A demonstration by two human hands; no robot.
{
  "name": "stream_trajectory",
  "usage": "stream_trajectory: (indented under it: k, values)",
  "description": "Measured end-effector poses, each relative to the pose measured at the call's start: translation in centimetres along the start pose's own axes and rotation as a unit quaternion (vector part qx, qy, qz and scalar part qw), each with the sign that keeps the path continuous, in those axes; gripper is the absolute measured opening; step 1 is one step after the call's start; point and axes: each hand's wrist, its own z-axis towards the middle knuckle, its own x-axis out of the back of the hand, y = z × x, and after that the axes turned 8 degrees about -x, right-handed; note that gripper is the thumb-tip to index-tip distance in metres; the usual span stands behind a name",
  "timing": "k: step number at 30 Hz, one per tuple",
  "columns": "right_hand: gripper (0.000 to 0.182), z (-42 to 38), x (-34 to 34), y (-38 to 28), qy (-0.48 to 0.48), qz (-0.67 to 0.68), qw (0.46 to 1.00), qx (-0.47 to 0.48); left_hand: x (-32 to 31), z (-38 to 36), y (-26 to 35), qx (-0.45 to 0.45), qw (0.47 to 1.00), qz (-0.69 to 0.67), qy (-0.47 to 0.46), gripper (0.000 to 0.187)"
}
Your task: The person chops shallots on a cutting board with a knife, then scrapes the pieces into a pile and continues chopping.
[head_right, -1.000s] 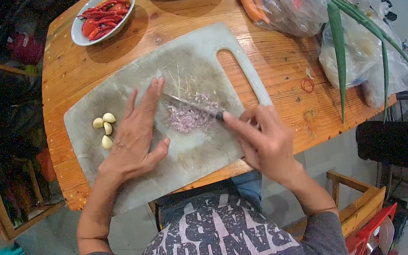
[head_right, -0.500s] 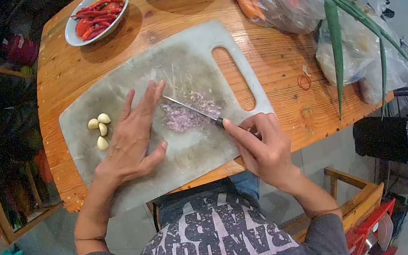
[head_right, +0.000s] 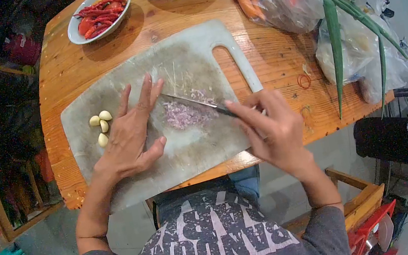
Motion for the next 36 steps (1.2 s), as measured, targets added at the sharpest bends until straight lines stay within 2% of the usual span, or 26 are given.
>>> stream_trajectory:
  k: [4, 10, 14, 17, 20, 23, 30, 36]
  values:
    - [0.044, -0.7, 0.9, 1.5, -0.017, 0.003, 1.000, 0.019, -0.7, -0.1, 0.9, -0.010, 1.000, -0.010, -0.012, 0.113]
    - [0.045, -2.0, -2.1, 0.7, 0.029, 0.002, 0.999, -0.016, -0.2, 0.2, 0.6, -0.013, 1.000, 0.006, 0.001, 0.113]
    - [0.047, -1.7, -0.9, -0.7, 0.050, -0.047, 0.997, 0.037, -0.4, -0.2, 0.4, -0.012, 1.000, -0.001, 0.005, 0.114]
    - [0.047, -2.0, -1.8, 0.3, 0.030, -0.024, 0.999, 0.005, -0.4, 0.1, 0.4, -0.007, 1.000, -0.021, 0.002, 0.114]
    - [0.045, -2.0, -1.9, -0.7, 0.035, -0.034, 0.999, 0.023, 0.1, 0.0, 0.1, 0.003, 1.000, -0.009, 0.004, 0.115]
    - [0.042, -1.4, -1.9, -0.6, 0.022, -0.008, 1.000, -0.016, 0.1, 0.2, -0.4, -0.003, 1.000, 0.000, 0.005, 0.116]
    - [0.041, 0.3, 0.1, -4.8, 0.003, -0.009, 1.000, 0.007, 0.5, -0.3, -0.5, 0.015, 1.000, -0.019, 0.007, 0.118]
    - [0.053, -2.9, -3.5, -2.8, -0.028, 0.017, 0.999, 0.000, 0.7, -1.0, -0.4, 0.016, 1.000, 0.012, -0.024, 0.115]
